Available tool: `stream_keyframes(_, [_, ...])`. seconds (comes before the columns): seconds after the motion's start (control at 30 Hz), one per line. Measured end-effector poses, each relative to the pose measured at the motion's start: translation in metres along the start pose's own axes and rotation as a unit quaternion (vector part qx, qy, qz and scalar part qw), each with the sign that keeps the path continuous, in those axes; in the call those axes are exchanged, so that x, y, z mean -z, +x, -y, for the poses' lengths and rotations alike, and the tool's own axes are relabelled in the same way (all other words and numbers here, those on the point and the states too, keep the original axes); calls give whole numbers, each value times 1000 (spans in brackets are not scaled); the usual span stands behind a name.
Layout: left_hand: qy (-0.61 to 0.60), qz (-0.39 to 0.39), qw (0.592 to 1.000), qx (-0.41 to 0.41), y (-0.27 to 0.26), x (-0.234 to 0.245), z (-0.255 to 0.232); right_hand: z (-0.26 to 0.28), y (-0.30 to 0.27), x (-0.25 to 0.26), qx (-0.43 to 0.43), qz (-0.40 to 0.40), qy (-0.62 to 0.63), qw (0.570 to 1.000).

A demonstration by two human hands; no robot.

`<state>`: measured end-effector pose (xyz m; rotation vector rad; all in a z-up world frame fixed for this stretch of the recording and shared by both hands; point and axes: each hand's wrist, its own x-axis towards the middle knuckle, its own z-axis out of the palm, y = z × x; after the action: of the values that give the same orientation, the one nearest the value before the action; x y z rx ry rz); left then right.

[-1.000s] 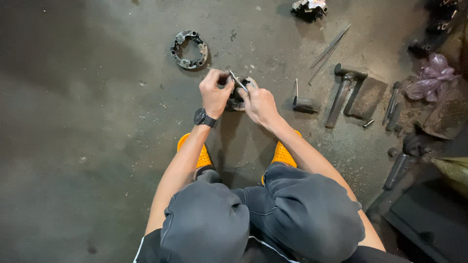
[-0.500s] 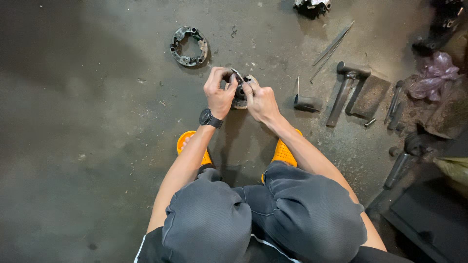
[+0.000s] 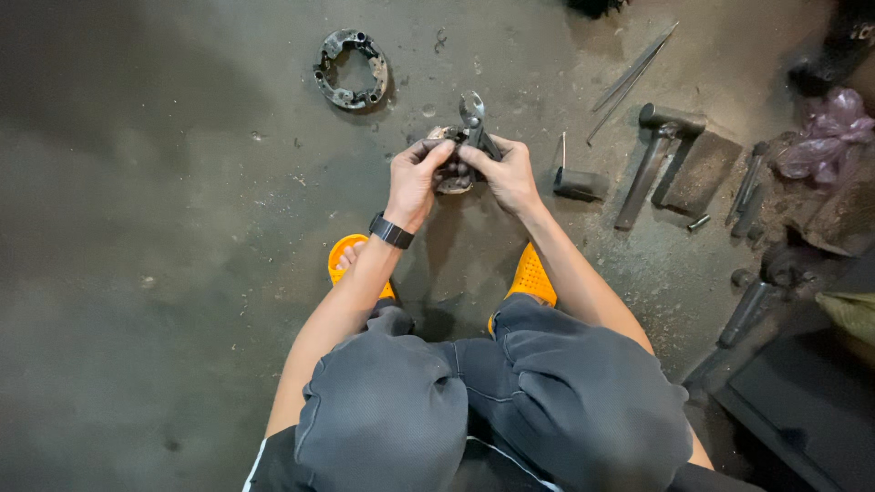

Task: The person sits on the floor and uses pliers to remove small metal components from a circular mechanical part. They place the removed pieces on the floor and continue to disassemble the part by hand and with the pliers.

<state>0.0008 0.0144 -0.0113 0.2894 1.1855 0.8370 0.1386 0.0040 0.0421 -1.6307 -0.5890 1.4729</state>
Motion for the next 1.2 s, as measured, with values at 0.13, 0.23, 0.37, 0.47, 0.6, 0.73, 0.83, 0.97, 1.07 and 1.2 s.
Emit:
stream_keyframes(0.13, [-16,31,999,-7,-2,6,3,-15,4,2,-36,-9,65,997])
stream_keyframes(0.23, [132,110,967,-189,-26,-8,-34,-5,-8,3,-80,7,92,992])
stream_keyframes(0.37, [252,162,917,-262,-15,0,-40,26,-27,5,-135,55,53,988])
stream_keyframes(0.47, [357,155,864,-319,12,7,-44,9,-27,24,-106,39,-23,993])
stream_keyframes(0.6, [467,169,772,-397,61,16,-38,-20,-36,51,-80,-5,-68,994])
stream_keyframes(0.73, [530,188,740,-368,82,14,-27,-13,-62,44,-114,-30,-83,990])
stream_keyframes(0.83, [557,195,730,-345,84,12,-26,7,-79,31,-161,1,-168,973])
stream_keyframes(0.97, [569,183,725,-342,88,14,-22,-14,-76,31,-137,27,-151,979])
stream_keyframes(1.07, [575,178,720,-345,84,11,-25,-2,-77,22,-126,40,-152,979])
stream_keyframes(1.2, [584,187,707,-352,78,10,-29,19,-68,17,-123,57,-183,974])
